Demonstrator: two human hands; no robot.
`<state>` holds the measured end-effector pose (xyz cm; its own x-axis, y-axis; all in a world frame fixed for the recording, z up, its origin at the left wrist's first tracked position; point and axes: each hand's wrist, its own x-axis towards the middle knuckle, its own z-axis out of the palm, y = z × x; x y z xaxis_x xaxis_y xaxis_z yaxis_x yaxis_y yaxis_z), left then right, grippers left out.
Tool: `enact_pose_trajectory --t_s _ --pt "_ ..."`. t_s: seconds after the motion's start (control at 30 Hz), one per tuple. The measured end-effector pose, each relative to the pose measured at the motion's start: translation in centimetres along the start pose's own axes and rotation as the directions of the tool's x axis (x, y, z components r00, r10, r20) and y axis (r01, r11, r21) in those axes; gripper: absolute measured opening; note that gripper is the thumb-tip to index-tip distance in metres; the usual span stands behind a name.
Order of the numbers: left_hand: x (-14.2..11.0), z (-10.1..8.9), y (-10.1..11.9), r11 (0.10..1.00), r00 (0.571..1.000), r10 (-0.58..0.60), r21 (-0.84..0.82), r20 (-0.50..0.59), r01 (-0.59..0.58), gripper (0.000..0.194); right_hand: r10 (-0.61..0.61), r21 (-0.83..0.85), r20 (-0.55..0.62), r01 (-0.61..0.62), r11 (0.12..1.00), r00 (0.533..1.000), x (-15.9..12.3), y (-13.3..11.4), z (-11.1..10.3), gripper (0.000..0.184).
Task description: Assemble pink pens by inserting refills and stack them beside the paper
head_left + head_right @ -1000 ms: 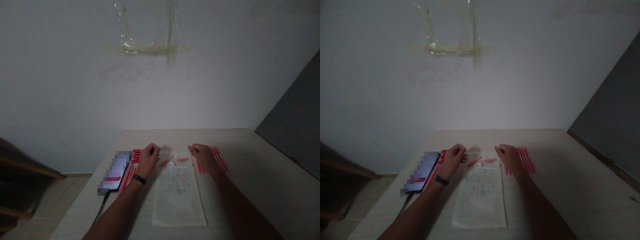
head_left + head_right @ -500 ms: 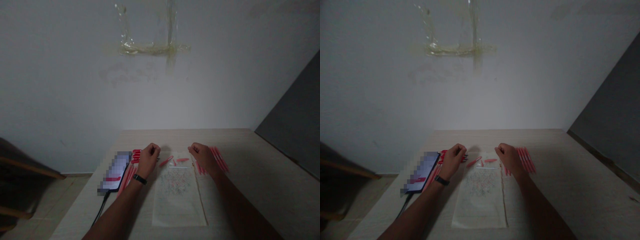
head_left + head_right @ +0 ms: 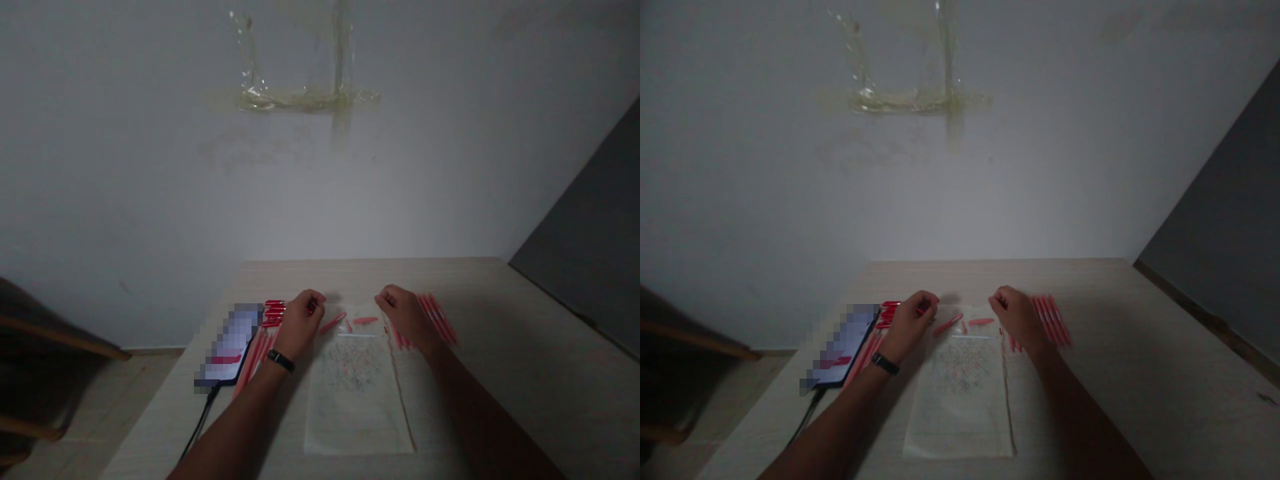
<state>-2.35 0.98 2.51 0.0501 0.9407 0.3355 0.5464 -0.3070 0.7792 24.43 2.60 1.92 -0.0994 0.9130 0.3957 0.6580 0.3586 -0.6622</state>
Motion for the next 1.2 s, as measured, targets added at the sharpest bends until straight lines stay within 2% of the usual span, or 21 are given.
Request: enact_pose_trajectory --t_s 0.1,0.27,0.47,0.63,0.8,0.9,1.0,1.2 --pt "-0.2 0.3 -0.2 0.998 0.998 0.011 0.054 0.055 -0.014 0.018 -0.020 0.016 -0.003 0.021 1.000 1.000 0.1 0.2 0.2 0.022" --pt "-0.7 0.9 -0.1 0.991 0.983 0.062 0.105 0.171 -0.081 0.036 0.001 0.067 0.040 -0.004 0.998 0.999 0.1 0.2 0.6 0.016" --pt "-1.0 1.2 -0.2 0.962 0.919 0.188 0.125 0.347 -0.244 0.055 0.004 0.069 0.137 -0.013 0.998 0.991 -0.1 0.3 0.9 0.011" --pt "-1.2 1.3 -0.3 0.953 0.897 0.171 0.162 0.408 -0.256 0.070 -0.110 0.038 0.204 0.104 0.994 0.973 -0.4 1.0 2.0 0.016" --pt "-1.4 1.6 -0.6 0.939 0.887 0.145 0.221 0.438 -0.263 0.075 -0.209 0.003 0.288 0.217 0.976 0.934 -0.8 1.1 2.4 0.025" --pt "-1.4 1.5 -0.5 0.934 0.888 0.136 0.241 0.440 -0.262 0.075 -0.222 -0.015 0.300 0.237 0.971 0.928 -0.9 0.9 2.4 0.025" --pt "-1.4 1.4 -0.1 0.930 0.887 0.183 0.217 0.424 -0.296 0.070 -0.225 -0.023 0.278 0.241 0.970 0.934 -0.8 0.6 2.5 0.021" --pt "-1.3 1.5 0.2 0.900 0.894 0.259 0.245 0.367 -0.361 0.030 -0.273 -0.041 0.271 0.294 0.955 0.923 -1.0 -0.8 2.8 0.005"
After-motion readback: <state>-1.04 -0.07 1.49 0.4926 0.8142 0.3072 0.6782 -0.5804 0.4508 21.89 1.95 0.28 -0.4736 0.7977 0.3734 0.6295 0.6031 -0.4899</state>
